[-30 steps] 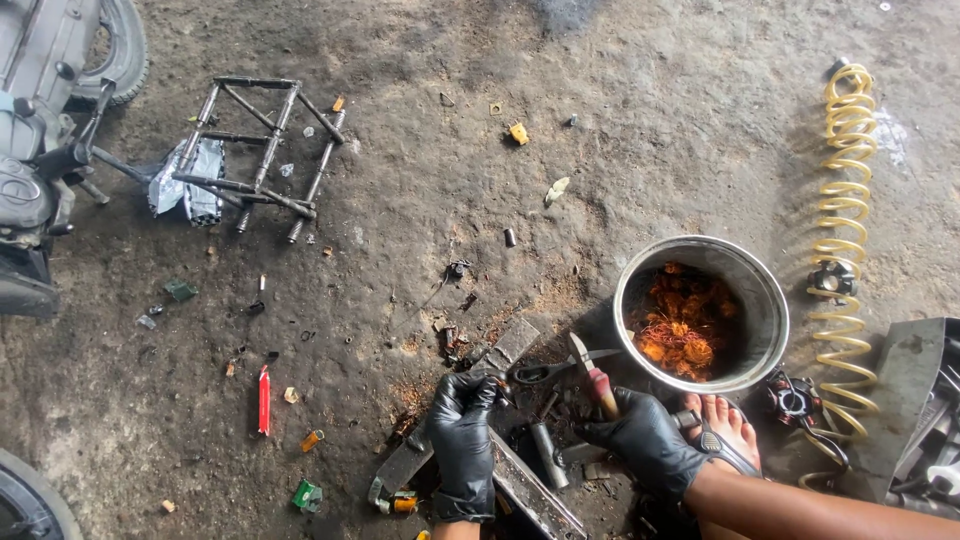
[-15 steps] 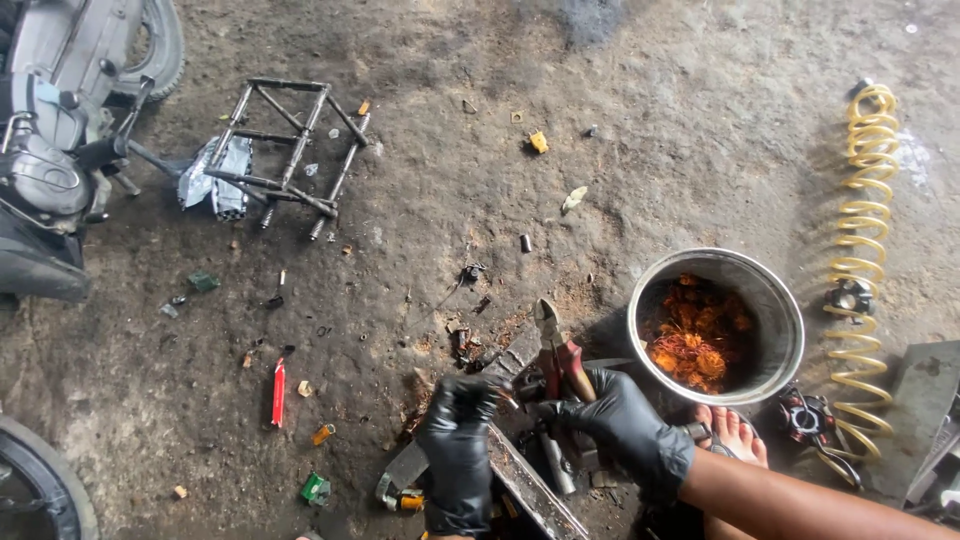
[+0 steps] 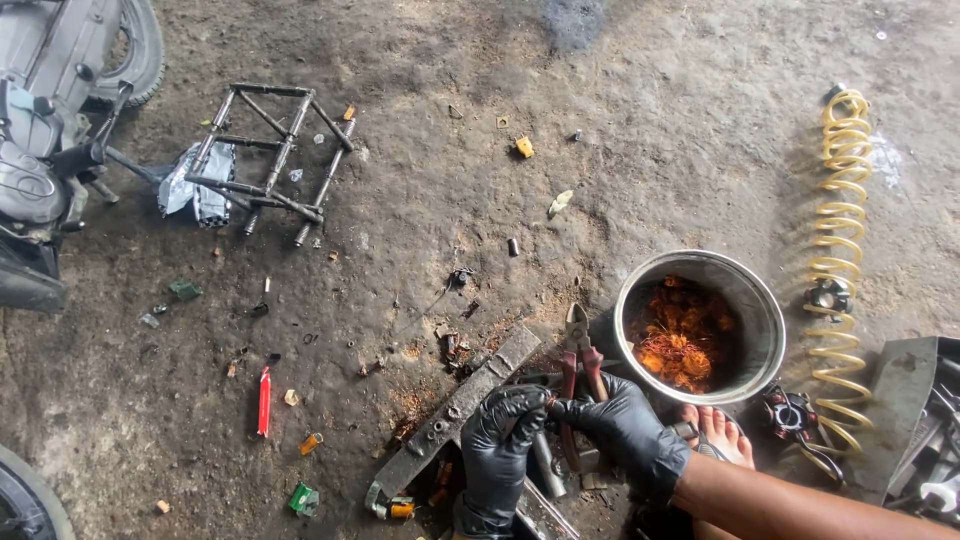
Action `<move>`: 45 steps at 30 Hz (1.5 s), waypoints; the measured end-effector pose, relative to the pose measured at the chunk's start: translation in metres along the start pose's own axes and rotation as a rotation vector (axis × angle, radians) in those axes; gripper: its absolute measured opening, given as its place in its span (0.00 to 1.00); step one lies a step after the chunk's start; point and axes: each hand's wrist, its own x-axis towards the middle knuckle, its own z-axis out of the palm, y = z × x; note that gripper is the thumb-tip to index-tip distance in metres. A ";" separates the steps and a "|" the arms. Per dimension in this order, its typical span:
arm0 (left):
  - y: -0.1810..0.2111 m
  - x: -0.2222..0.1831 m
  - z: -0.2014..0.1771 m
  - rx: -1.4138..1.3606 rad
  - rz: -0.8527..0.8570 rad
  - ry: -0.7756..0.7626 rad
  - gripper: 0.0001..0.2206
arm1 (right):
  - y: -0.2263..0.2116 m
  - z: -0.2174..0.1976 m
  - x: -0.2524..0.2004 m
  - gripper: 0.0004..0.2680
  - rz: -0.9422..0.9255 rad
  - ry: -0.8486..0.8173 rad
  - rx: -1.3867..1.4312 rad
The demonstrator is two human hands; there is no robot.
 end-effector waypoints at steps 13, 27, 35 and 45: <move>0.019 0.021 -0.009 0.476 0.325 -0.245 0.09 | 0.032 -0.032 0.016 0.10 -0.210 -0.054 -0.314; 0.006 0.004 0.016 0.264 0.231 -0.145 0.11 | 0.003 -0.027 -0.002 0.11 0.039 0.081 -0.131; 0.002 0.007 0.025 0.101 -0.242 -0.178 0.14 | 0.037 -0.053 0.024 0.09 -0.133 -0.006 -0.197; -0.007 0.015 0.024 0.285 0.178 -0.301 0.12 | -0.012 -0.056 -0.021 0.08 -0.037 -0.010 -0.197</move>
